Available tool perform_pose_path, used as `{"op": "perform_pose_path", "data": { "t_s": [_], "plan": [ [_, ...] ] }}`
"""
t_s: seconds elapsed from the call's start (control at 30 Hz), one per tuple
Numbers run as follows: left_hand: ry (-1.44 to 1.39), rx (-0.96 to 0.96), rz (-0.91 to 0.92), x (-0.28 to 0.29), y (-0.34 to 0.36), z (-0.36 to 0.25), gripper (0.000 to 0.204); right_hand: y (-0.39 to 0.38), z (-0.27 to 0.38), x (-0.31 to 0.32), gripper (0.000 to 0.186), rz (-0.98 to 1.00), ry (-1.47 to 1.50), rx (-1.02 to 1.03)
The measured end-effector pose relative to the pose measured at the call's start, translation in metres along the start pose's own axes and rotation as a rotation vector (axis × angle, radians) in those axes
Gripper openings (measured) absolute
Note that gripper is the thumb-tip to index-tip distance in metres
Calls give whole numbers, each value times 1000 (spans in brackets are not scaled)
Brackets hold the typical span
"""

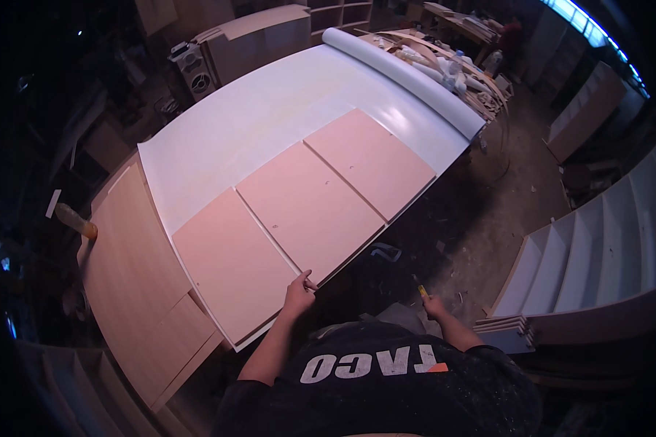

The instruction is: The person uses a utility knife to cut through a white sheet of material that is placed over several wooden boards on a workbench. The person carefully guides the knife along the edges of the boards, separates the excess material, and سپس stacks the resulting cut sheets.

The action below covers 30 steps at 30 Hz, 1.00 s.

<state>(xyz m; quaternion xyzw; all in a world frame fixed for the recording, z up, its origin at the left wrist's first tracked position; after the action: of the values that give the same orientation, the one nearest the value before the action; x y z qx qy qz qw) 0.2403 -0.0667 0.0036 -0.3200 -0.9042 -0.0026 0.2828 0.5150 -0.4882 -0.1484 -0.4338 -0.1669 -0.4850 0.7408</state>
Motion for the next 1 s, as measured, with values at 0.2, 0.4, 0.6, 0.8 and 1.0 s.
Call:
{"op": "perform_pose_path", "data": {
  "t_s": [0.2, 0.4, 0.6, 0.8, 1.0],
  "plan": [
    [76, -82, -240, 17, 26, -3, 57, 21, 62, -8, 43, 85, -171, 202],
    [625, 341, -372, 31, 29, 7, 82, 19, 200, -49, 42, 338, -273, 561],
    [799, 401, -501, 17, 13, 57, 94, 7, 316, -93, 38, 682, -319, 884],
    [749, 419, -724, 48, 12, 53, 88, 36, 374, -126, 37, 633, -286, 1086],
    [778, 353, -913, 112, 50, 57, 83, 52, 370, -158, 45, 821, -573, 906]
  ]
}}
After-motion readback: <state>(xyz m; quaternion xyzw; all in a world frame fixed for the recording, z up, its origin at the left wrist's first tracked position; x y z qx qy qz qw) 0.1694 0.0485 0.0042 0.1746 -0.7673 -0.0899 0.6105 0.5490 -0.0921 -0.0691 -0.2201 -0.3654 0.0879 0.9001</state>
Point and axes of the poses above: each hand's wrist, its own y-axis towards the middle knuckle, its own x-axis out of the back of the hand, z = x × y, the point moved 9 cm from there along y, towards the middle knuckle, and after that the axes turned 13 degrees about -z, right-handed, at the moved point
